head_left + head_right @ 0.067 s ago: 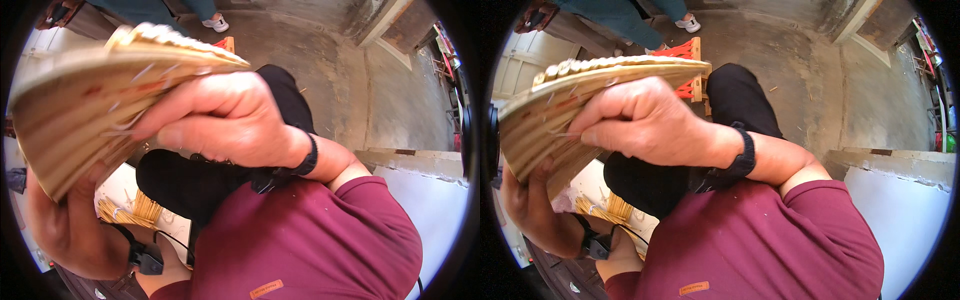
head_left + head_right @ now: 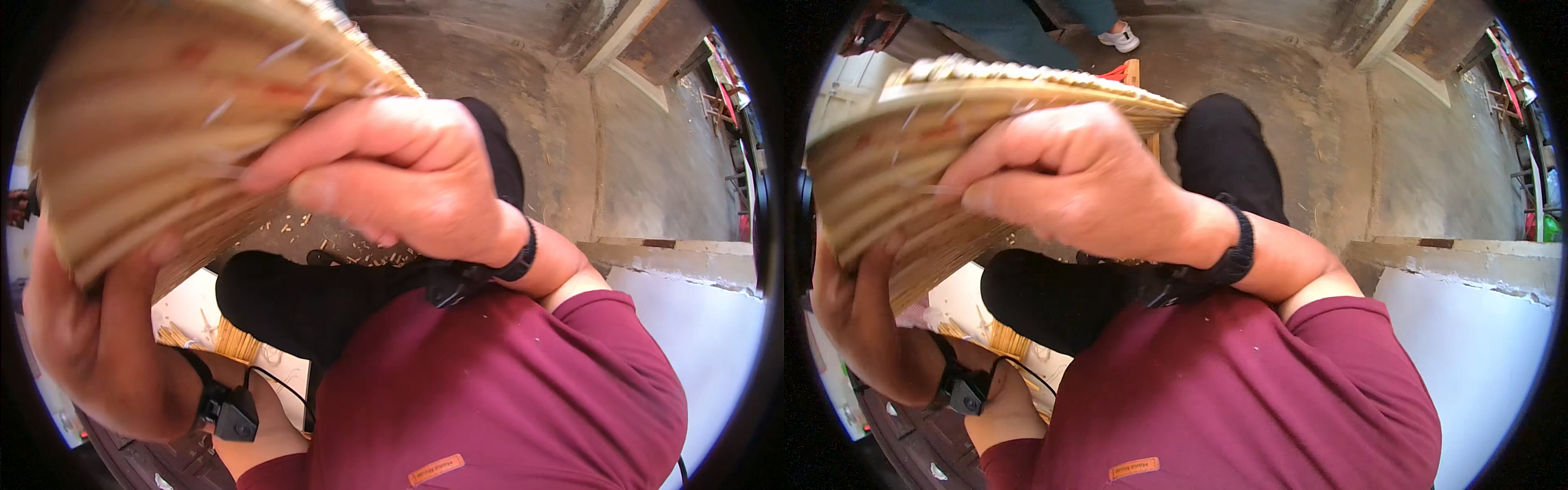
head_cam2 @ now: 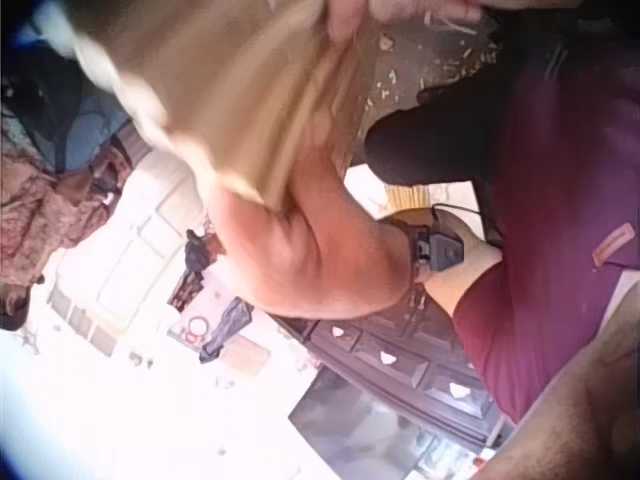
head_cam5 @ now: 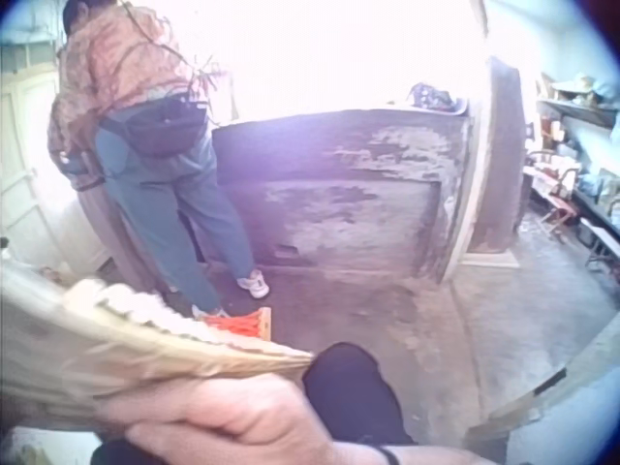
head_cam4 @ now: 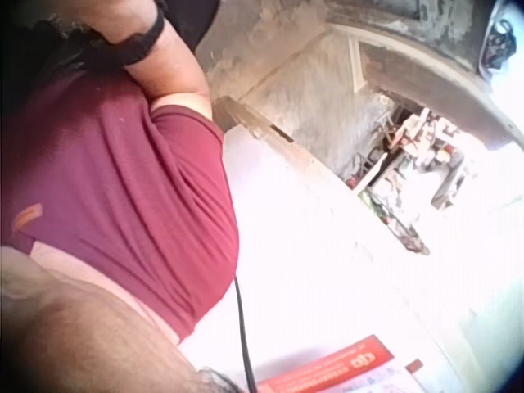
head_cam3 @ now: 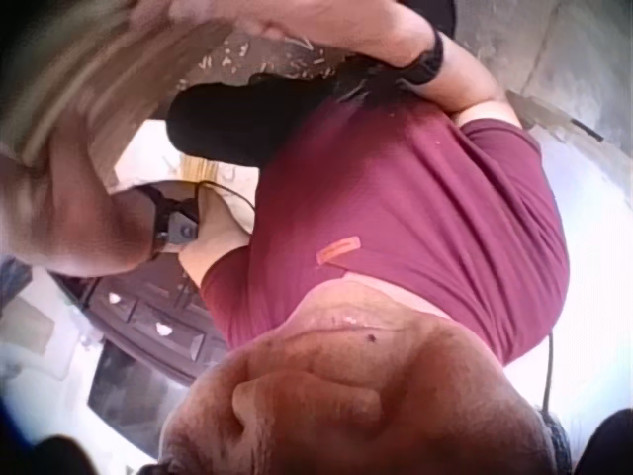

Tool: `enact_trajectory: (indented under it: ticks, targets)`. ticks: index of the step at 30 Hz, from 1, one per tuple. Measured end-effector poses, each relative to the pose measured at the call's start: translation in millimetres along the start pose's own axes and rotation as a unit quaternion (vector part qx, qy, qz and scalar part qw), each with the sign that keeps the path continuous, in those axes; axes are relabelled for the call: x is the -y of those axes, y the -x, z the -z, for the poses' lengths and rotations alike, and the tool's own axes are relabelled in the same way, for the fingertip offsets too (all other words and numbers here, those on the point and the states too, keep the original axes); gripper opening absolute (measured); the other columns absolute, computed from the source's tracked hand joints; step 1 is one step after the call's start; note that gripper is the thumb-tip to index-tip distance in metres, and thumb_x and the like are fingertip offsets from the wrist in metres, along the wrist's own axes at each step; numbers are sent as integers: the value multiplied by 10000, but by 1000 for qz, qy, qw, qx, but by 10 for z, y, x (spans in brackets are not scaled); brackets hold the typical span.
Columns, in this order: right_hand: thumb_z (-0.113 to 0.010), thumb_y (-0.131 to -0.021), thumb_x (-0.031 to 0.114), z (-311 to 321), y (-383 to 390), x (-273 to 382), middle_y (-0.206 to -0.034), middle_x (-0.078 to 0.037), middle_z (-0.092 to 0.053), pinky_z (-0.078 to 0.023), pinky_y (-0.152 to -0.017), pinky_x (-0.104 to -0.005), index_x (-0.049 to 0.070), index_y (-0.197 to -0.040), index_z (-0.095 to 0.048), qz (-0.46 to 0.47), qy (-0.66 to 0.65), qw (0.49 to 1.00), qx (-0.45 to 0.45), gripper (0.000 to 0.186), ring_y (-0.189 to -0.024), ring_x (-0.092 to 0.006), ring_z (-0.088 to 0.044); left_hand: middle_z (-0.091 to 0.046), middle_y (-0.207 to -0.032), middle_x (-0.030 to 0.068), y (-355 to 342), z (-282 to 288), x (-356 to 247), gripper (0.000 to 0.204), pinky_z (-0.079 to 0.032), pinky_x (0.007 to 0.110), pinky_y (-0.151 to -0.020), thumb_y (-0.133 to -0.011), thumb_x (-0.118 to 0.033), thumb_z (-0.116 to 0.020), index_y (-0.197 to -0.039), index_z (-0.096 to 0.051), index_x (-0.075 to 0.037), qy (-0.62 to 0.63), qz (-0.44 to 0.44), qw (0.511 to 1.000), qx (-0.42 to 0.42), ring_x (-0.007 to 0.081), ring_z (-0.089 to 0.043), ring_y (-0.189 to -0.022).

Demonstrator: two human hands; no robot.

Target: The person weaves together thin wooden rods using a white string and a needle, aligning the rods and securing them one by one to create a larger mat.

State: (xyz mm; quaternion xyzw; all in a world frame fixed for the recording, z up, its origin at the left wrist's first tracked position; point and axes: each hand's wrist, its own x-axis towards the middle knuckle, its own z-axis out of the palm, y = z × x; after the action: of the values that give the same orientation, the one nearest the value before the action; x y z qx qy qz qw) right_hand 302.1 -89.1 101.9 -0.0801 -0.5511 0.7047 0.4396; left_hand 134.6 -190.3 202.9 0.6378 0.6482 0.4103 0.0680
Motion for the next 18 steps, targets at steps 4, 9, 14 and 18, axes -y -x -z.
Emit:
enact_trajectory:
  ticks: [4,9,14,18]
  targets:
    - [-559,-876,-29,232,195,-89,-743,-56,-667,-370,-421,-169,-61,-1001,-665,17,61,996,-67,167,-450,-15,-444,-674,-933,90,-297,-314,104,297,-494,249,-736,-800,40,-631,-1094,-594,65,-15,-55,991,121,130,-626,-827]
    - [-589,-896,72,995,415,-917,-586,11,-580,-396,-441,-188,20,-978,-699,-85,77,981,-155,146,-458,-43,-492,-674,-785,160,-524,-1345,877,318,-505,309,-643,-743,-63,-721,-1045,-632,-20,-131,-153,958,204,227,-652,-672]
    - [-595,-893,95,1510,495,-1940,-699,-7,-625,-442,-497,-208,4,-954,-679,-128,54,968,-210,138,-520,-71,-535,-655,-724,149,-218,-2257,1637,304,-511,426,-598,-739,-192,-739,-1009,-631,-100,-176,-141,958,176,339,-650,-687]
    - [-596,-892,113,1699,286,-2047,-769,-7,-642,-452,-507,-210,3,-912,-668,-100,46,969,-220,133,-551,-70,-540,-662,-748,148,-377,-2406,1634,303,-503,447,-624,-763,-234,-719,-1033,-630,-130,-265,-54,947,174,348,-649,-720]
